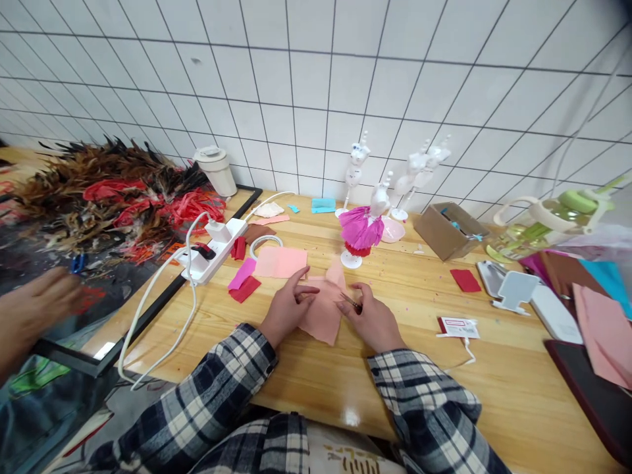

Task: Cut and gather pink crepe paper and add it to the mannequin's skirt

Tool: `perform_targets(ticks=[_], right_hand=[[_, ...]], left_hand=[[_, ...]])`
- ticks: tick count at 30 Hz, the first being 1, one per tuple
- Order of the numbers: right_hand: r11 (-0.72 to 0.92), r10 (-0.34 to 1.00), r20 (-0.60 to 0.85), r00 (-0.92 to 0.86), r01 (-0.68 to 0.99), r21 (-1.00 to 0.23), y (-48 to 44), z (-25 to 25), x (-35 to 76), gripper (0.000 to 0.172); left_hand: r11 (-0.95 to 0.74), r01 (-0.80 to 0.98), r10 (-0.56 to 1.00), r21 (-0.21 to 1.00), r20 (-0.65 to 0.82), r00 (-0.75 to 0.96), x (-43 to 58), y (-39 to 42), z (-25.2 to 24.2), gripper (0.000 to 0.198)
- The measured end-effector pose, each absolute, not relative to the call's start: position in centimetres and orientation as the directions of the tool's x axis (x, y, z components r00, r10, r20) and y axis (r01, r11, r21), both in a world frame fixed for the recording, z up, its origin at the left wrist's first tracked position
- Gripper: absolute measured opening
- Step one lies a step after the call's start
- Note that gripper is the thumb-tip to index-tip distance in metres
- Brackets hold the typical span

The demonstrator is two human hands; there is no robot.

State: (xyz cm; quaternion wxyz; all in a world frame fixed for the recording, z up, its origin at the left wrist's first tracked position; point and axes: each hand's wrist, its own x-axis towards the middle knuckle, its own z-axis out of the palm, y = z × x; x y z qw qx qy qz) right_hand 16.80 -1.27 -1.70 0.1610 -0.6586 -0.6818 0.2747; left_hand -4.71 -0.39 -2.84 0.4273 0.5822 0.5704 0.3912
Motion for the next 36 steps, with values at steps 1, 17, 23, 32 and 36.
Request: perform_targets(ticks=[1,17,23,32,36], right_hand=[[-0.021,0.988,-0.141,-0.069,0.834,-0.551,-1.2,-1.7,17.1,0.059],[0.028,0.995,0.084,0.044,0.709,-0.705,-0.8,-1.3,17.7,0.023],[0.328,0.939,0.12,-0.323,0.731,-0.599,-1.1,-1.7,17.1,0.039],[0.299,0.952,0.148,-0.267,0.719,-0.627,-1.1,-2.1,16.9,0.03],[0.308,0.95,0.186,-0.25,0.662,-0.683,-1.0,-2.3,17.0,0.027]], left_hand=[[0.017,0.335,1.0,0.942,-0.022,0.01,-4.9,-0.2,-2.8,0.068],[-0.055,0.021,0.996,0.998,0.054,0.066,-4.2,2.3,-1.9,0.074],[-0.202,0.515,0.979,0.833,0.189,0.077,-4.7,3.9,-3.0,0.06],[-0.052,0.962,0.967,0.269,0.255,-0.019,-11.3,4.5,-1.8,0.028],[-0.035,0.892,0.868,0.451,0.457,-0.197,-11.1,4.6,-1.2,0.022]])
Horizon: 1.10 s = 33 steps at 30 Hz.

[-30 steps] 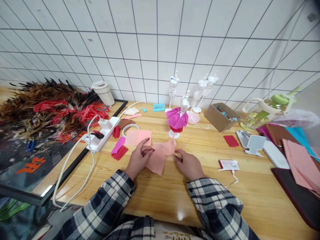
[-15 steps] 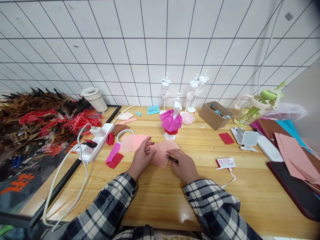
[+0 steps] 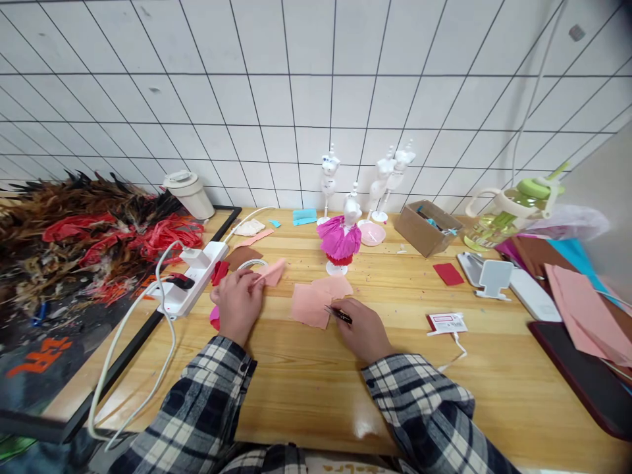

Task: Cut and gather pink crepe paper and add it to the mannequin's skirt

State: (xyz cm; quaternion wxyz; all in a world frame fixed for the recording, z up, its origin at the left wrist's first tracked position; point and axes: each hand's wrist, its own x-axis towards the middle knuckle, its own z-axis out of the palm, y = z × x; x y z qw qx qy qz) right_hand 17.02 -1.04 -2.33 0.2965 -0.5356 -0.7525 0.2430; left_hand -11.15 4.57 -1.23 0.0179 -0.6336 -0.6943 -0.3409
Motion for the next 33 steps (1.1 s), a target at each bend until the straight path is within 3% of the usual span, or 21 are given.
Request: perform_targets(ticks=[2,4,6,8,10,12,15,18,20,23,25,27,29,31,33], right_hand=[[0.304,0.952,0.214,-0.218,0.605,-0.736,-1.0,-2.3,17.0,0.025],[0.261,0.965,0.208,-0.159,0.509,-0.82,-1.0,-2.3,16.7,0.023],[0.149,0.986,0.116,-0.119,0.326,-0.934,-1.2,-2.3,16.2,0.031],[-0.03,0.983,-0.042,-0.179,0.064,-0.997,-1.4,-2.4,15.6,0.049],[-0.218,0.943,-0.168,-0.288,-0.149,-0.964,-1.7,-2.4,14.9,0.062],[-0.296,0.916,-0.206,-0.344,-0.233,-0.926,-1.8,-2.3,14.4,0.064],[-0.19,0.942,-0.117,-0.313,-0.214,-0.958,-1.3,-1.7,14.1,0.049],[-0.008,0.989,0.012,-0.145,-0.138,-0.99,-0.1,-0.6,14.5,0.032],[0.083,0.996,0.088,-0.034,-0.11,-0.99,0.5,0.0,14.8,0.028],[0.125,0.992,0.125,0.01,-0.121,-0.985,0.9,-0.3,15.1,0.026],[0.106,0.994,0.106,0.005,-0.098,-0.989,0.9,-1.0,15.0,0.025],[0.086,0.996,0.087,-0.02,-0.047,-0.995,0.8,-1.7,14.8,0.024],[0.074,0.996,0.074,-0.051,-0.001,-0.997,0.8,-2.2,14.9,0.025],[0.067,0.997,0.066,-0.039,0.006,-0.998,0.8,-2.4,15.2,0.027],[0.051,0.999,0.051,-0.011,-0.012,-0.999,1.0,-2.4,15.8,0.029]], left_hand=[[-0.099,0.687,0.792,0.72,0.475,-0.383,-10.5,4.3,-0.6,0.025],[-0.201,0.232,0.845,0.952,0.289,-0.45,-9.3,3.4,-0.1,0.027],[-0.126,-0.242,0.97,0.962,0.069,-0.232,-7.5,1.9,0.0,0.031],[0.067,-0.453,0.998,0.889,-0.051,0.048,-5.7,0.1,-0.3,0.033],[0.241,-0.456,0.955,0.857,-0.128,0.266,-4.4,-1.4,-1.1,0.029],[0.314,-0.39,0.915,0.865,-0.166,0.368,-3.7,-1.9,-1.7,0.024],[0.321,-0.287,0.886,0.902,-0.18,0.427,-3.7,-0.5,-1.8,0.025],[0.222,-0.182,0.923,0.958,-0.146,0.355,-3.9,1.9,-0.2,0.034],[0.177,-0.247,0.944,0.953,-0.092,0.318,-3.8,3.0,1.2,0.047],[0.228,-0.448,0.895,0.864,-0.005,0.445,-3.3,3.0,2.2,0.068],[0.299,-0.465,0.856,0.833,-0.018,0.517,-2.7,2.5,1.8,0.083],[0.306,-0.371,0.883,0.877,-0.116,0.454,-2.2,2.0,0.8,0.077],[0.294,-0.265,0.926,0.918,-0.205,0.318,-1.9,2.0,-0.2,0.053],[0.312,-0.277,0.935,0.909,-0.242,0.259,-2.1,2.2,-0.8,0.035],[0.331,-0.33,0.929,0.884,-0.244,0.278,-2.5,2.5,-0.9,0.031]])
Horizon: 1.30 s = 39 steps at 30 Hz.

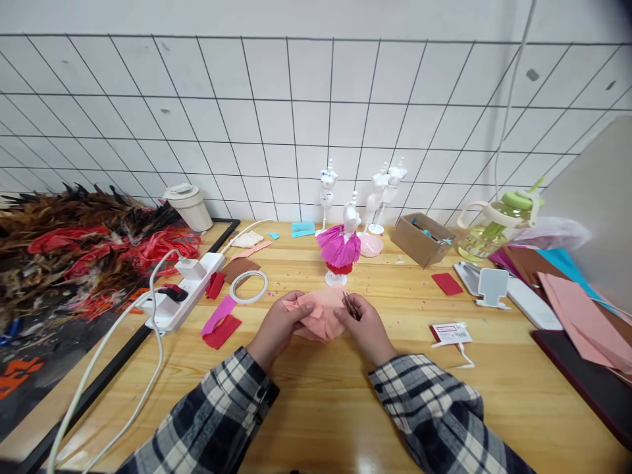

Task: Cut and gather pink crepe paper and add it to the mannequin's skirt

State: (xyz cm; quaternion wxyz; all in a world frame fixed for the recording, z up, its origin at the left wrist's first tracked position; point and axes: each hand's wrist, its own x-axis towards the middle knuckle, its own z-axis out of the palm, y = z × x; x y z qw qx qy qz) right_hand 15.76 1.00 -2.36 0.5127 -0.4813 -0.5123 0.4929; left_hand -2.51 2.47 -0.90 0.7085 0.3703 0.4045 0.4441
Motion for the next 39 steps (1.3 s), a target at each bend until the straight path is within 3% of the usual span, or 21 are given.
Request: perform_targets(ticks=[3,7,11,15,19,24,26,28,33,37,39], right_hand=[[0.053,0.998,0.053,0.028,-0.002,-0.999,1.1,-2.3,16.5,0.029],[0.188,0.976,0.194,0.094,0.065,-0.98,0.6,-2.1,16.6,0.023],[0.325,0.934,0.341,0.103,0.149,-0.934,-0.3,-2.0,16.3,0.016],[0.379,0.906,0.411,0.097,0.245,-0.892,-0.8,-2.2,16.1,0.015],[0.376,0.912,0.387,0.135,0.099,-0.921,-0.9,-1.6,16.1,0.016],[0.289,0.956,0.293,-0.019,-0.127,-0.949,-0.9,-0.7,16.1,0.027],[0.254,0.961,0.268,-0.07,-0.163,-0.953,-0.9,-0.6,15.9,0.03],[0.235,0.962,0.256,-0.091,-0.194,-0.953,-1.0,-0.6,15.8,0.031],[0.19,0.972,0.216,-0.095,-0.233,-0.954,-1.0,-0.8,15.7,0.035],[0.192,0.968,0.219,-0.124,-0.201,-0.961,-1.0,-0.9,15.7,0.035],[0.158,0.973,0.187,-0.132,-0.204,-0.966,-1.0,-0.9,15.6,0.035]], left_hand=[[0.391,-0.348,0.893,0.852,-0.259,0.368,-2.9,2.5,-0.7,0.03],[0.452,-0.393,0.849,0.801,-0.251,0.464,-2.8,2.2,-0.7,0.045],[0.432,-0.469,0.854,0.77,-0.183,0.486,-2.8,2.3,-0.6,0.036],[0.447,-0.404,0.846,0.798,-0.23,0.482,-3.3,2.4,-0.7,0.029],[0.421,-0.357,0.835,0.834,-0.202,0.512,-4.8,2.2,-0.6,0.028],[0.442,-0.286,0.689,0.85,-0.118,0.715,-6.2,2.0,0.1,0.078],[0.43,-0.243,0.635,0.869,-0.099,0.766,-5.9,2.1,0.2,0.088],[0.385,-0.152,0.608,0.91,-0.125,0.784,-5.5,2.2,0.2,0.079],[0.267,0.074,0.547,0.961,-0.215,0.809,-5.4,2.1,0.2,0.031],[0.245,-0.023,0.46,0.969,-0.095,0.883,-5.5,1.8,0.9,0.051],[0.258,-0.055,0.492,0.965,-0.082,0.866,-5.2,1.7,1.0,0.054]])
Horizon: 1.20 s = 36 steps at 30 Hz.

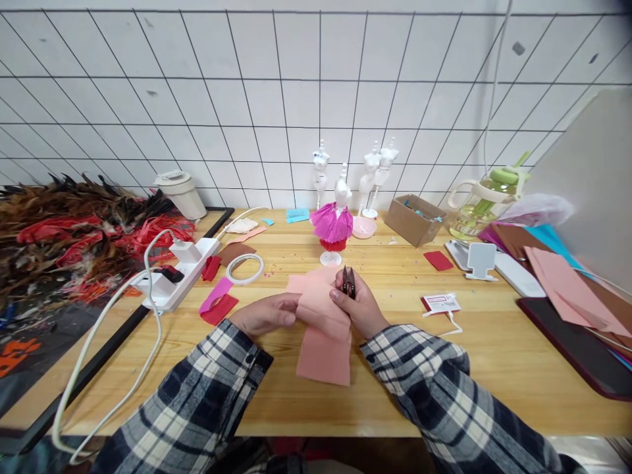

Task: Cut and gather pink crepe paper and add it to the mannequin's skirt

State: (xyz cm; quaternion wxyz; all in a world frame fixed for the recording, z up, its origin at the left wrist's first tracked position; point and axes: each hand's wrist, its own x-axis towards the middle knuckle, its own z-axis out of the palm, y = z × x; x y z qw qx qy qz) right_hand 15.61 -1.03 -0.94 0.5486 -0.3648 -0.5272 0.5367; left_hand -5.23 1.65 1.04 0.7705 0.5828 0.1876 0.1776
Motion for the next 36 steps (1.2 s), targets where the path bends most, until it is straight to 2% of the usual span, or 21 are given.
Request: perform_targets(ticks=[4,8,10,15,19,21,23,25,30,36], right_hand=[[0.07,0.994,0.09,-0.061,-0.273,-0.96,-0.8,-1.1,15.5,0.04],[0.076,0.997,0.069,0.032,-0.327,-0.942,-0.4,-1.3,15.5,0.042],[0.076,0.997,0.072,0.025,-0.256,-0.964,-0.2,-1.4,15.8,0.039],[0.046,0.998,0.048,0.028,0.065,-0.997,0.5,-1.4,17.7,0.032],[0.134,0.982,0.078,-0.169,0.353,-0.926,0.4,-1.2,19.1,0.038],[0.09,0.961,-0.018,-0.274,0.376,-0.922,0.0,-1.1,19.2,0.049],[-0.02,0.933,-0.153,-0.325,0.378,-0.926,-0.3,-1.0,19.0,0.061],[-0.071,0.912,-0.224,-0.344,0.405,-0.912,-0.5,-0.8,18.6,0.064],[-0.026,0.933,-0.202,-0.299,0.502,-0.865,-0.5,-0.3,18.4,0.062],[0.045,0.953,-0.144,-0.266,0.594,-0.803,-0.5,-0.1,18.7,0.07]], left_hand=[[0.24,0.027,0.632,0.97,-0.177,0.755,-4.4,1.4,0.9,0.048],[0.257,0.004,0.667,0.967,-0.18,0.723,-3.5,0.6,1.2,0.052],[0.278,-0.014,0.674,0.96,-0.185,0.715,-3.2,0.1,1.4,0.047],[0.323,-0.125,0.778,0.938,-0.188,0.599,-4.0,-0.1,1.2,0.047],[0.314,-0.141,0.831,0.939,-0.2,0.518,-4.8,0.6,1.2,0.049],[0.291,-0.14,0.835,0.946,-0.18,0.52,-4.8,0.7,1.2,0.051],[0.28,-0.142,0.844,0.949,-0.173,0.507,-4.6,0.7,1.2,0.052],[0.269,-0.136,0.871,0.953,-0.181,0.457,-4.3,0.6,1.1,0.052],[0.26,-0.103,0.889,0.96,-0.197,0.414,-3.7,0.6,0.4,0.052],[0.241,-0.125,0.914,0.963,-0.181,0.363,-3.5,0.6,-0.1,0.056]])
